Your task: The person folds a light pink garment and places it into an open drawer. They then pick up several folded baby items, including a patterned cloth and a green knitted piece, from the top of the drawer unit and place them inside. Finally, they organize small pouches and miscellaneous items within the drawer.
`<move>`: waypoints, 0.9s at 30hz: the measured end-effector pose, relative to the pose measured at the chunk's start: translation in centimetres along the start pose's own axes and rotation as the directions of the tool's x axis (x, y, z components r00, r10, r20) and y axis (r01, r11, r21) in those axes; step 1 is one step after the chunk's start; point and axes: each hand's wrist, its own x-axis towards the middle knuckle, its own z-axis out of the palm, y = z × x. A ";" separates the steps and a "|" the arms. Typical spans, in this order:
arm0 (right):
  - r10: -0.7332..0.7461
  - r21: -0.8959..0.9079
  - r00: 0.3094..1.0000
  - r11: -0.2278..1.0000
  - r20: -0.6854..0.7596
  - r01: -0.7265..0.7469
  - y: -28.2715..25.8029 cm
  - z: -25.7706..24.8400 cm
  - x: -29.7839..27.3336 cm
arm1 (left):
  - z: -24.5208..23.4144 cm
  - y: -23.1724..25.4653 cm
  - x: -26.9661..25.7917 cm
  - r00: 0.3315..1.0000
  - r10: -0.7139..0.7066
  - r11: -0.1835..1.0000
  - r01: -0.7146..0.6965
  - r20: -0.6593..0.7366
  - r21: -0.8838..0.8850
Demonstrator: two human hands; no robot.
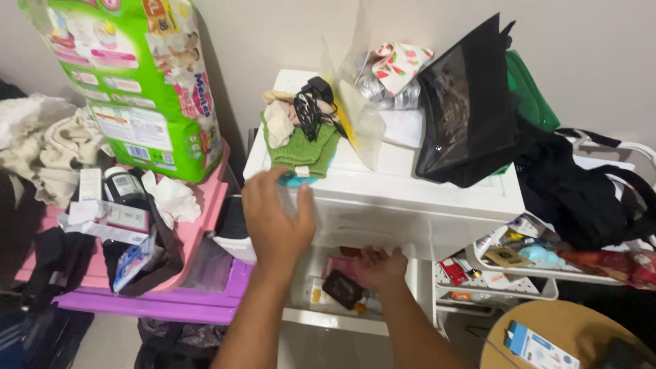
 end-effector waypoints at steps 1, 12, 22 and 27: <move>-0.007 -0.008 1.000 1.000 -0.003 0.007 0.3 0.2 0.1 | 0.1 0.0 1.6 0.998 0.050 0.998 -0.052 0.041 0.043; -0.035 0.086 0.998 0.996 0.055 0.030 1.1 -2.3 4.8 | 2.4 -2.1 5.5 0.890 0.179 0.967 -0.237 0.420 0.091; -0.031 0.145 0.999 0.989 0.018 0.028 3.8 -5.7 0.7 | 2.1 -2.6 6.0 0.870 0.135 0.983 -0.177 0.475 0.046; 0.001 0.190 0.996 0.982 -0.086 0.016 5.1 -7.6 -1.5 | 2.1 -2.7 6.3 0.868 0.158 0.977 -0.207 0.471 0.054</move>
